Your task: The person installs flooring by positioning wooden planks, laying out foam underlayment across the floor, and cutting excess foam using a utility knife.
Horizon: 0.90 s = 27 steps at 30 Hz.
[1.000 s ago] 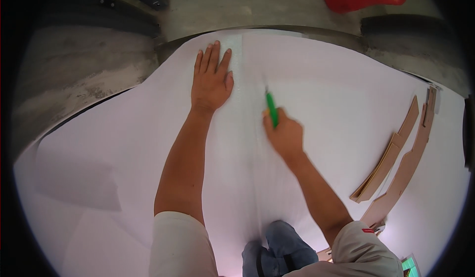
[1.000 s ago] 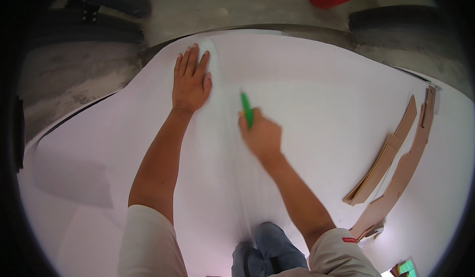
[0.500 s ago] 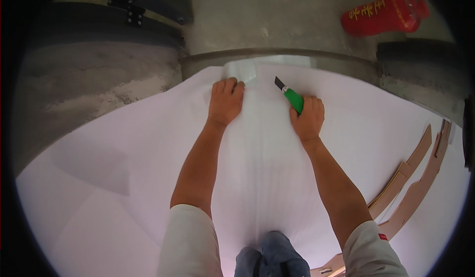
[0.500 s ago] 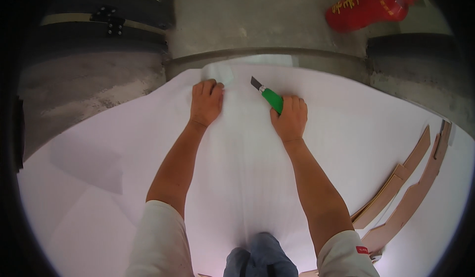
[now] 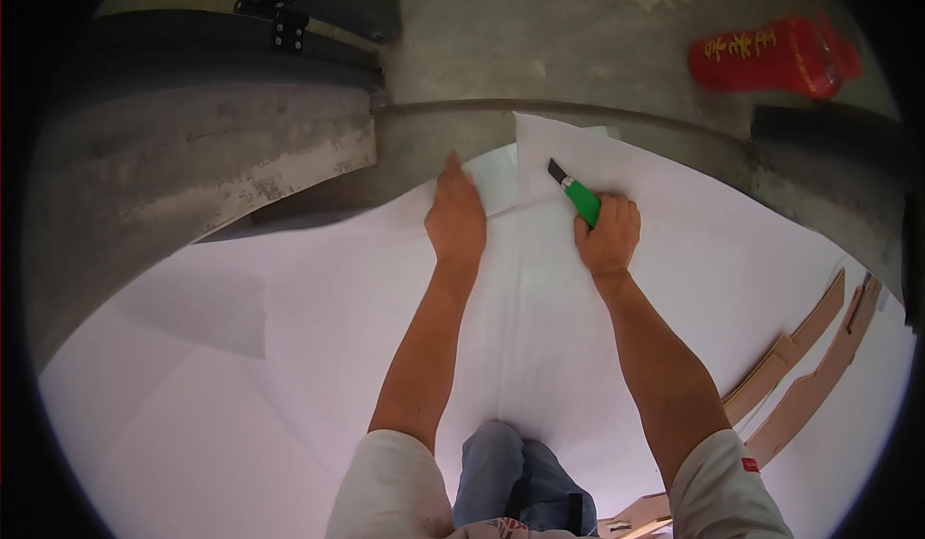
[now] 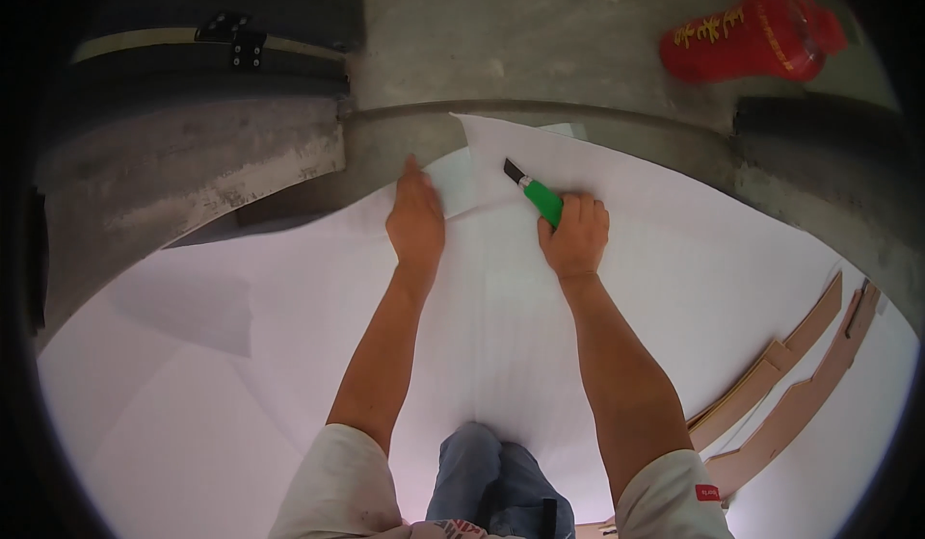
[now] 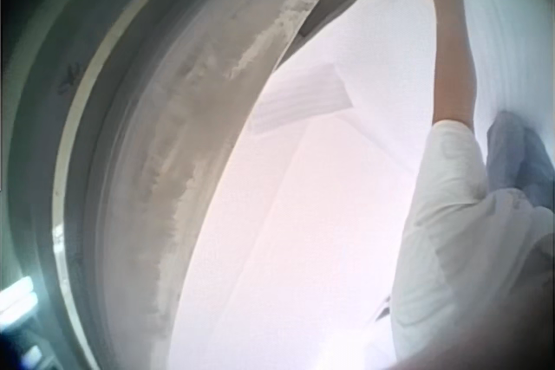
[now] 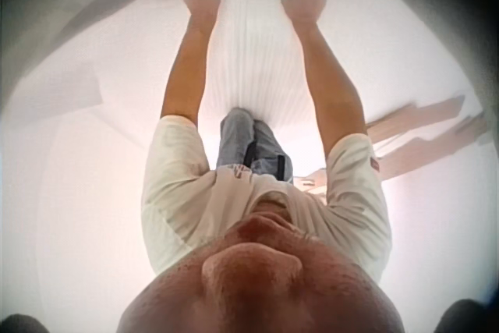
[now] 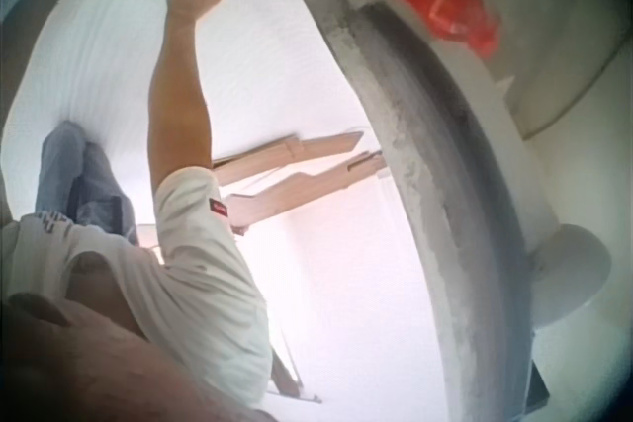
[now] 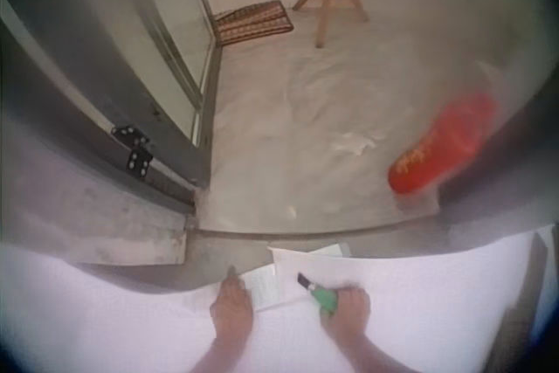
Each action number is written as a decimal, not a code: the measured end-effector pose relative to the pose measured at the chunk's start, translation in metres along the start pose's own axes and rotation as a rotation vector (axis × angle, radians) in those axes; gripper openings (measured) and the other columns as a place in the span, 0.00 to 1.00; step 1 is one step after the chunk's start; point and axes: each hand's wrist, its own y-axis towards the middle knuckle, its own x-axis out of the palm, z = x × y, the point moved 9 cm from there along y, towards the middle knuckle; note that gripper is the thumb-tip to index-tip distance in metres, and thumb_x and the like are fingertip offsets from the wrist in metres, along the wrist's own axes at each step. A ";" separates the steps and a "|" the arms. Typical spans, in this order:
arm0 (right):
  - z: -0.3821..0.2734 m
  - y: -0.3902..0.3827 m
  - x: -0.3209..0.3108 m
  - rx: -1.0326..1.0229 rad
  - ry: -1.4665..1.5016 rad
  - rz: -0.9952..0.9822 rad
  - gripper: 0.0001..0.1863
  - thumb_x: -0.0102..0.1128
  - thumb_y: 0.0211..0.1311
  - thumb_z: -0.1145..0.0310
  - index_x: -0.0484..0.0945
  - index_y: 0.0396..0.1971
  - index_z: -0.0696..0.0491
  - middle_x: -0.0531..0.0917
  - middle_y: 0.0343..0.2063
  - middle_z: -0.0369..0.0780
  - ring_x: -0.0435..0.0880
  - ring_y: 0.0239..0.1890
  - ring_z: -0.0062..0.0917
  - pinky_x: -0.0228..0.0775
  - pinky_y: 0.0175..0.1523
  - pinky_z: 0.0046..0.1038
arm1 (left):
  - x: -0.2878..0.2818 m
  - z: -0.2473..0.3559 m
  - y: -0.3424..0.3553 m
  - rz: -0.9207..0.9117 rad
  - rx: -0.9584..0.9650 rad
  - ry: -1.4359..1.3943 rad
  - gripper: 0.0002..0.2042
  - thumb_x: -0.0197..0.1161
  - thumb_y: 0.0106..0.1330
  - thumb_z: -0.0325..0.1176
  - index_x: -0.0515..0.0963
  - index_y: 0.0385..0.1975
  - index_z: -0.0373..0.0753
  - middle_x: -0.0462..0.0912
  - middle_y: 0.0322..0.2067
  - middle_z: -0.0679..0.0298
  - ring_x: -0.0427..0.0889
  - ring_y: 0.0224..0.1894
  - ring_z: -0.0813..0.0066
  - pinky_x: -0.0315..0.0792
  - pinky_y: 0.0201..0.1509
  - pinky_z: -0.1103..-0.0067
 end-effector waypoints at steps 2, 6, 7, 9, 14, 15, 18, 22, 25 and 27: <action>0.000 -0.001 -0.001 0.002 0.005 -0.007 0.16 0.67 0.46 0.70 0.75 0.37 0.53 0.76 0.34 0.42 0.74 0.35 0.39 0.68 0.40 0.40 | 0.004 -0.028 0.020 0.080 -0.193 0.018 0.19 0.58 0.73 0.32 0.74 0.62 0.41 0.79 0.49 0.61 0.83 0.37 0.58 0.81 0.35 0.69; 0.000 0.000 0.003 0.018 -0.001 -0.019 0.16 0.66 0.45 0.70 0.76 0.37 0.53 0.76 0.34 0.42 0.74 0.35 0.40 0.69 0.41 0.40 | 0.019 -0.031 0.029 0.016 -0.215 0.181 0.19 0.58 0.72 0.31 0.76 0.63 0.47 0.78 0.41 0.65 0.82 0.34 0.62 0.80 0.32 0.69; 0.000 -0.001 0.001 0.017 0.002 -0.014 0.16 0.66 0.45 0.70 0.76 0.37 0.53 0.77 0.34 0.42 0.74 0.35 0.40 0.69 0.41 0.40 | 0.020 -0.028 0.027 0.035 -0.190 0.166 0.20 0.60 0.71 0.31 0.77 0.62 0.49 0.77 0.39 0.65 0.81 0.33 0.64 0.79 0.30 0.70; 0.003 -0.002 0.001 0.018 -0.005 -0.016 0.16 0.65 0.45 0.69 0.76 0.37 0.54 0.77 0.34 0.42 0.74 0.35 0.40 0.69 0.41 0.41 | 0.022 -0.027 0.023 0.046 -0.170 0.148 0.20 0.61 0.70 0.31 0.78 0.62 0.51 0.76 0.36 0.65 0.81 0.32 0.65 0.78 0.29 0.70; -0.003 0.000 0.001 0.009 0.001 -0.009 0.16 0.65 0.45 0.69 0.76 0.37 0.54 0.77 0.34 0.42 0.75 0.35 0.40 0.69 0.40 0.41 | 0.020 -0.029 0.025 0.046 -0.131 0.128 0.19 0.63 0.68 0.29 0.80 0.59 0.48 0.76 0.37 0.66 0.81 0.32 0.67 0.78 0.28 0.72; -0.002 0.000 0.002 0.007 0.003 -0.016 0.16 0.65 0.45 0.69 0.76 0.37 0.54 0.77 0.34 0.43 0.74 0.35 0.40 0.69 0.40 0.41 | 0.020 -0.031 0.027 0.043 -0.135 0.130 0.19 0.63 0.68 0.29 0.80 0.59 0.48 0.76 0.37 0.66 0.81 0.32 0.67 0.78 0.28 0.72; -0.004 -0.001 0.004 0.006 0.000 -0.018 0.16 0.65 0.46 0.69 0.76 0.36 0.54 0.76 0.33 0.43 0.74 0.34 0.40 0.68 0.40 0.41 | 0.013 -0.028 0.039 0.139 -0.077 0.068 0.14 0.63 0.68 0.30 0.82 0.53 0.44 0.78 0.38 0.65 0.82 0.34 0.66 0.79 0.32 0.71; 0.003 -0.002 0.000 0.032 -0.010 -0.021 0.15 0.66 0.45 0.68 0.76 0.35 0.54 0.76 0.32 0.43 0.73 0.34 0.41 0.66 0.40 0.41 | 0.012 -0.025 0.053 0.188 -0.121 -0.058 0.07 0.63 0.68 0.30 0.82 0.44 0.41 0.83 0.38 0.61 0.83 0.37 0.59 0.79 0.39 0.68; 0.002 -0.002 0.007 0.056 -0.012 -0.094 0.14 0.64 0.47 0.69 0.75 0.35 0.55 0.76 0.33 0.46 0.74 0.35 0.44 0.66 0.41 0.43 | 0.010 -0.035 0.057 0.214 -0.157 -0.157 0.04 0.63 0.68 0.30 0.82 0.38 0.40 0.83 0.36 0.59 0.83 0.38 0.56 0.78 0.42 0.67; 0.006 -0.001 0.002 0.043 -0.015 -0.061 0.14 0.64 0.46 0.68 0.76 0.35 0.55 0.76 0.33 0.46 0.74 0.35 0.44 0.65 0.41 0.43 | 0.019 -0.037 0.062 0.098 -0.221 -0.180 0.04 0.63 0.66 0.29 0.82 0.37 0.38 0.84 0.36 0.57 0.83 0.39 0.55 0.77 0.42 0.66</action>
